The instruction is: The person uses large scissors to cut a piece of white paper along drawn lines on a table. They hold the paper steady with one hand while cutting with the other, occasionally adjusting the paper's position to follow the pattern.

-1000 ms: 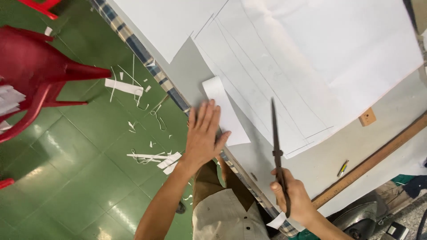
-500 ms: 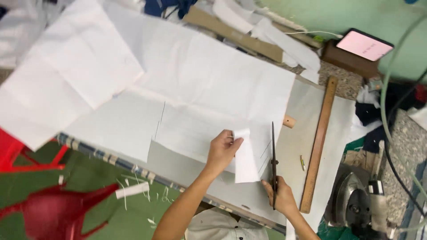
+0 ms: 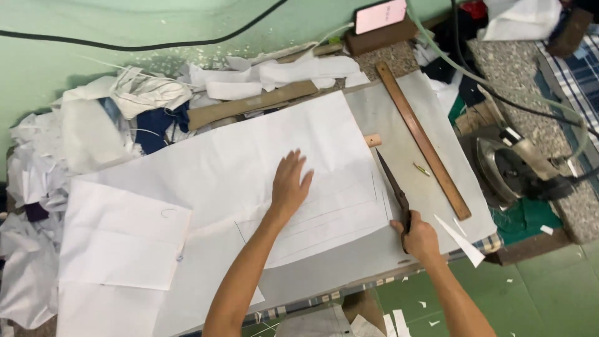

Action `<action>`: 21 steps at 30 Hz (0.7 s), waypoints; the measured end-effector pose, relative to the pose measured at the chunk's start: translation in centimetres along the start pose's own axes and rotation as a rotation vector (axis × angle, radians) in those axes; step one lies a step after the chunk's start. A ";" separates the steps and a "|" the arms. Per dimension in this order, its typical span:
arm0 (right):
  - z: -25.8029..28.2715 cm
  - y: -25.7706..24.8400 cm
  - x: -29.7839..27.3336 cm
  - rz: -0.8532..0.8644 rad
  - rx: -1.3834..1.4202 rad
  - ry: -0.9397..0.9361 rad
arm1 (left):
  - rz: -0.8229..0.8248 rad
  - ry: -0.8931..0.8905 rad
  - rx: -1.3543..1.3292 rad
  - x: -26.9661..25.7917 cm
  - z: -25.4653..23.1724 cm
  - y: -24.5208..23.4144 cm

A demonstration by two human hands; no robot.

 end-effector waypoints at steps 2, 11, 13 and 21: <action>1.0 -0.3 -1.5 -0.286 -0.206 -0.143 | 0.070 0.086 0.090 -7.5 -0.1 0.7; 8.2 5.7 -6.9 -0.389 -0.185 -0.619 | 0.349 -0.177 0.423 -24.5 7.9 1.4; 7.3 6.2 -8.5 -0.322 -0.120 -0.614 | 0.371 -0.185 0.442 -26.0 8.4 1.5; -4.7 -0.3 -12.1 -0.070 0.105 -0.069 | 0.336 -0.201 0.501 -28.2 7.7 2.2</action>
Point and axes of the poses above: each hand's wrist, its own x-axis towards the middle knuckle, its own y-axis out of the palm, z = x × y, the point moved 8 cm from there along x, towards the middle knuckle, and after that the axes turned 8 degrees about -y, right-handed, at the moved point
